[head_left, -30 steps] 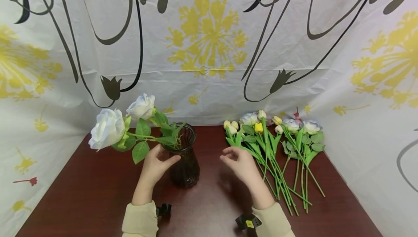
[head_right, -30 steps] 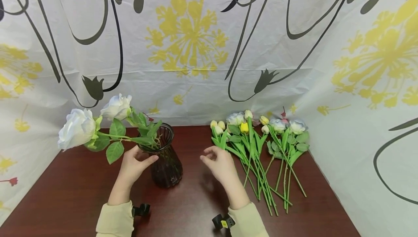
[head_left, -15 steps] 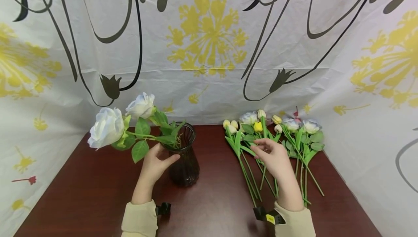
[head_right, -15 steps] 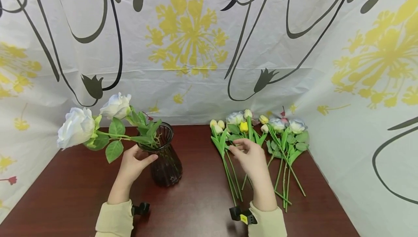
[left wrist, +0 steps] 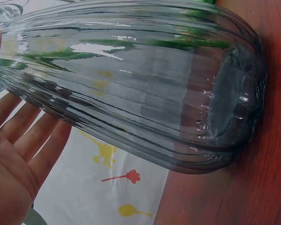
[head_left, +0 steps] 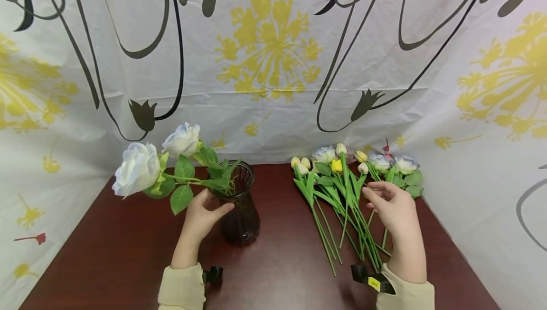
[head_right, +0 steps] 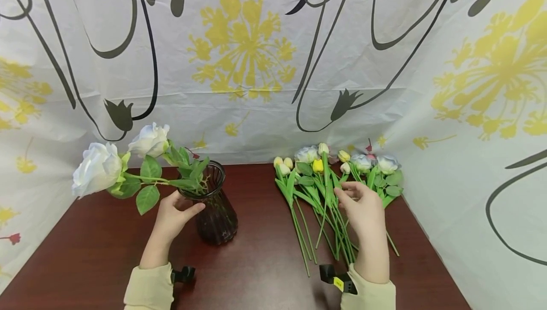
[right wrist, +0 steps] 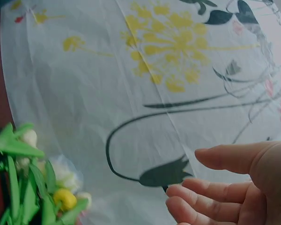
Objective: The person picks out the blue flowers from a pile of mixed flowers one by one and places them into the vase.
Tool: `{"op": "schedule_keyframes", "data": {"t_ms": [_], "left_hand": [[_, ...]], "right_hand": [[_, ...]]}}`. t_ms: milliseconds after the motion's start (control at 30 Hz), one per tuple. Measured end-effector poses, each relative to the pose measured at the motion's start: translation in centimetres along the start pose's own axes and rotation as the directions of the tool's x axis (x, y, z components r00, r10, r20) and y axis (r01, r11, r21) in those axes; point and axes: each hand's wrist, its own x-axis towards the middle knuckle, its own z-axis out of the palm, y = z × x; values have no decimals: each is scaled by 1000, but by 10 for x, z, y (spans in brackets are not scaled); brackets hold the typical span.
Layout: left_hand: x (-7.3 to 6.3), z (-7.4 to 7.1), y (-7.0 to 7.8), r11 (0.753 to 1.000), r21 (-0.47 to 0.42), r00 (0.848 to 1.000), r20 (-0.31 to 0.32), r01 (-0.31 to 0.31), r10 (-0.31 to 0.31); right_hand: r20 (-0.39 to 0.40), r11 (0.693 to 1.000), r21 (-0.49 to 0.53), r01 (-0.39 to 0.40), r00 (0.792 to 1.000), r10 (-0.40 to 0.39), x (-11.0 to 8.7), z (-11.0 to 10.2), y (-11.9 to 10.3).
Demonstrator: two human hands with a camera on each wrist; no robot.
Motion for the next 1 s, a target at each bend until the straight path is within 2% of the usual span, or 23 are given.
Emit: {"op": "schedule_keyframes", "data": {"t_ms": [100,233,400,600,700,833,933,1000], "left_hand": [[0,0,-2,1000,4,1000,-1,-11,11],[4,1,-22,1000,-11,1000,-1,-18,18],[4,1,-21,1000,-19,1000,1,-18,18],[5,0,-21,999,-5,999,-4,-32,32],[4,0,-16,1000,1,1000,-5,-29,29],[0,0,1,999,9,999,-1,-43,43],[-4,-1,12,998,14,998,1,-63,63],[-4,-1,13,998,11,998,1,-69,69]], "right_hand": [[-27,999,-22,-28,999,28,1,-7,6],[-55,996,-52,-69,996,66,2,-14,15],[-45,988,-63,-140,989,138,4,-24,28],[-46,980,-89,-180,983,176,4,-34,39],[-48,972,-92,-218,976,214,4,-37,43],[-51,959,-97,-267,963,264,6,-39,49],[-42,956,-100,-277,961,274,9,-38,56],[-29,956,-99,-277,961,275,12,-37,62]]}}
